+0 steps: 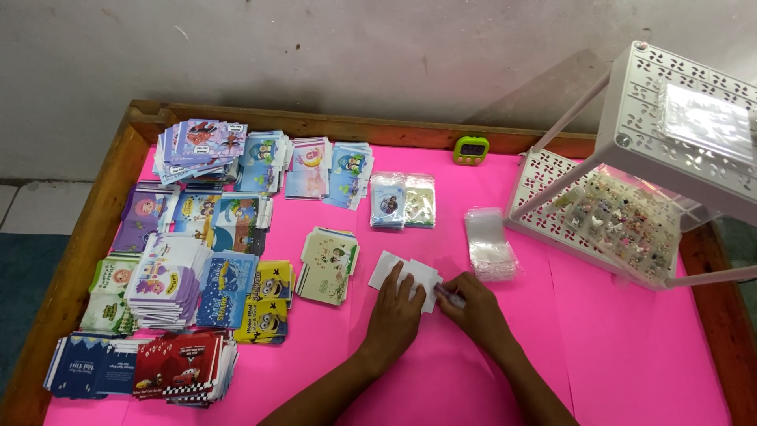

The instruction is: The person packages individual printed cards by picking up a card and inserting it into a small plastic bag, then sealing the bag with a stapler, and finally placing the packaged card onto a stack. This process is repeated for multiple cards.

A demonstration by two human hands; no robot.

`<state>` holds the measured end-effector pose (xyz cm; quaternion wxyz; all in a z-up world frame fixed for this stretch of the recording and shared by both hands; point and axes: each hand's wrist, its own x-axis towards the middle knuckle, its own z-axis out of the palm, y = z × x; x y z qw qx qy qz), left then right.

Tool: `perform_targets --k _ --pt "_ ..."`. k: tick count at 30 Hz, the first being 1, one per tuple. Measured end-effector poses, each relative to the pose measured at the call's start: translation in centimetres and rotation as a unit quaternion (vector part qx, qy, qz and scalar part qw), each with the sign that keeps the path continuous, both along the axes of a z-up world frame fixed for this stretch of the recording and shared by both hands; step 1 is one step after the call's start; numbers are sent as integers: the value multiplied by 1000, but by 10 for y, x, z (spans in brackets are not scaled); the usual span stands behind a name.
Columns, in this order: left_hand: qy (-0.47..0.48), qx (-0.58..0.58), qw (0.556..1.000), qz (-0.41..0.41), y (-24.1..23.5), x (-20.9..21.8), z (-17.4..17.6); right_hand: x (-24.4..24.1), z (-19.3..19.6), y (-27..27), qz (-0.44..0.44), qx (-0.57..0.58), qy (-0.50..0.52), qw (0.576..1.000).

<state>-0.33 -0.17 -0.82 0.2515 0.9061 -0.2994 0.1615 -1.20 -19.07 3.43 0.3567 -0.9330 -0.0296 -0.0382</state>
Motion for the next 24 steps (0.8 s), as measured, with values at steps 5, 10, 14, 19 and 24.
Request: perform_targets --k 5,10,14,19,24 --pt "2 -14 1000 -6 2 2 6 -5 11 -3 57 38 125 990" --pt "-7 -14 1000 -7 2 1 8 24 3 -2 24 23 47 998" --pt "-14 -18 1000 -9 3 1 7 48 -1 12 58 22 -47 997" --pt "-17 -31 999 -11 3 0 8 63 -6 20 69 18 -32 997" --pt "-2 -23 1000 -12 4 0 8 58 13 15 59 44 34 997"
